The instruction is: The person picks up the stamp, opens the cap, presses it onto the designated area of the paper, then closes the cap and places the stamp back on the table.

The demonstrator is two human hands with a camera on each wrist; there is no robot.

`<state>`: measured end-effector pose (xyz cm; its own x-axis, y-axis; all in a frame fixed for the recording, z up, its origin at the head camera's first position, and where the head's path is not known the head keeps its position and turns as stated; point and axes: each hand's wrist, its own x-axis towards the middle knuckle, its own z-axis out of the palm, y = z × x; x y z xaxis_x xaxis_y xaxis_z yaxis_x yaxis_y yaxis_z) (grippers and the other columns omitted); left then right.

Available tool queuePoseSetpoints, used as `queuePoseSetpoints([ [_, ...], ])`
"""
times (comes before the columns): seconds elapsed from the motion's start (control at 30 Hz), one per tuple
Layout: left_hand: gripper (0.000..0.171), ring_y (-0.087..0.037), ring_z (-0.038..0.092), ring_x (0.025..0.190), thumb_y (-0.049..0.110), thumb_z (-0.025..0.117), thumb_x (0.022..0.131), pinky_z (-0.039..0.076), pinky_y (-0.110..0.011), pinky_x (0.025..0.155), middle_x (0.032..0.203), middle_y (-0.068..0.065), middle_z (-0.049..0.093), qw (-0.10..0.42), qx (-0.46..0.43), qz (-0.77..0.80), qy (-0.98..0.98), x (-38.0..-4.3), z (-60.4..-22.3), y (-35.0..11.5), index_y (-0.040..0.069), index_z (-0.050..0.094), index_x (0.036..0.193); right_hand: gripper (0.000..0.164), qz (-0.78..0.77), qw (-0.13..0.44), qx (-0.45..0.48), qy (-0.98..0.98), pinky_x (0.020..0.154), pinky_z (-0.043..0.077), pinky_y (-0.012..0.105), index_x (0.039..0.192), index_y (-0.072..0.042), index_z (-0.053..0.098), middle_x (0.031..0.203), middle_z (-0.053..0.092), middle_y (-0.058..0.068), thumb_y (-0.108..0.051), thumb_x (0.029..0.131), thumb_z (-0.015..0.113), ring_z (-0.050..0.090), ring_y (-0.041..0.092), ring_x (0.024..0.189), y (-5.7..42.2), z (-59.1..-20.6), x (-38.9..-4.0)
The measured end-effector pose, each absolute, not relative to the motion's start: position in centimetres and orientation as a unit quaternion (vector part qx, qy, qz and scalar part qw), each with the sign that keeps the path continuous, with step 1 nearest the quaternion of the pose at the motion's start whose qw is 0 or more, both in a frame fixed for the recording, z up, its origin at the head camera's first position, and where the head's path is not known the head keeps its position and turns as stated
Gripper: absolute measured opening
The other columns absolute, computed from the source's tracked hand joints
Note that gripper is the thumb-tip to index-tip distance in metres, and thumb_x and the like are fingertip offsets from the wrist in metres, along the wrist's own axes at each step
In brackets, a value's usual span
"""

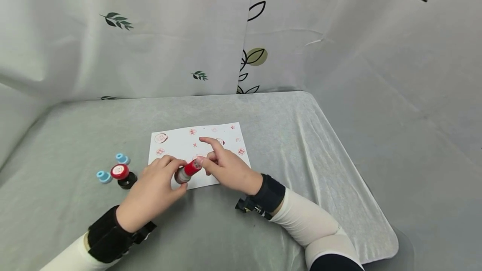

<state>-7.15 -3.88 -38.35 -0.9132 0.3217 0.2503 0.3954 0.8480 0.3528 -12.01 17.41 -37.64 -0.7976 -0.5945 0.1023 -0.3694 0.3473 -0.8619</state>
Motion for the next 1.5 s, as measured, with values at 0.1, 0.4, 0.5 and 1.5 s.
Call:
queuePoseSetpoints([
  [0.1, 0.041, -0.022, 0.047, 0.076, 0.022, 0.082, 0.069, 0.041, -0.043, 0.069, 0.086, -0.002, 0.055, 0.074, -0.166, -0.192, -0.964, -6.8, -38.8, -5.7, 0.008, 0.067, 0.105, 0.048, -0.495, 0.113, -0.292, 0.81, 0.054, 0.036, 0.023, 0.146, -0.004, 0.029, 0.072, 0.058, 0.018, -0.012, 0.102, 0.046, 0.043, 0.014, 0.053, 17.5, -37.5, -12.3],
  [0.4, 0.05, -0.035, 0.052, 0.087, 0.014, 0.082, 0.068, 0.042, -0.057, 0.073, 0.101, -0.019, 0.059, 0.016, -0.067, -0.195, -0.978, -5.0, -40.7, -13.2, -0.003, 0.062, 0.11, 0.041, -0.507, 0.103, -0.29, 0.805, 0.054, 0.039, 0.024, 0.143, -0.011, 0.036, 0.072, 0.059, 0.006, -0.021, 0.103, 0.043, 0.046, 0.016, 0.055, 18.1, -37.5, -12.9],
  [0.5, 0.055, -0.036, 0.054, 0.083, 0.014, 0.082, 0.068, 0.045, -0.053, 0.066, 0.101, -0.024, 0.057, -0.013, -0.027, -0.185, -0.982, -4.8, -41.1, -15.3, -0.007, 0.059, 0.112, 0.04, -0.512, 0.099, -0.296, 0.8, 0.054, 0.038, 0.024, 0.141, -0.011, 0.038, 0.071, 0.058, 0.006, -0.024, 0.104, 0.042, 0.046, 0.017, 0.054, 18.3, -37.6, -13.1],
  [1.5, 0.062, -0.043, 0.06, 0.078, 0.025, 0.08, 0.075, 0.046, -0.058, 0.059, 0.096, -0.036, 0.062, -0.072, 0.027, -0.158, -0.984, -7.1, -42.0, -20.5, -0.018, 0.049, 0.108, 0.034, -0.522, 0.101, -0.288, 0.796, 0.052, 0.035, 0.023, 0.136, -0.003, 0.044, 0.071, 0.058, 0.017, -0.011, 0.103, 0.041, 0.044, 0.02, 0.055, 18.0, -36.4, -12.1],
])
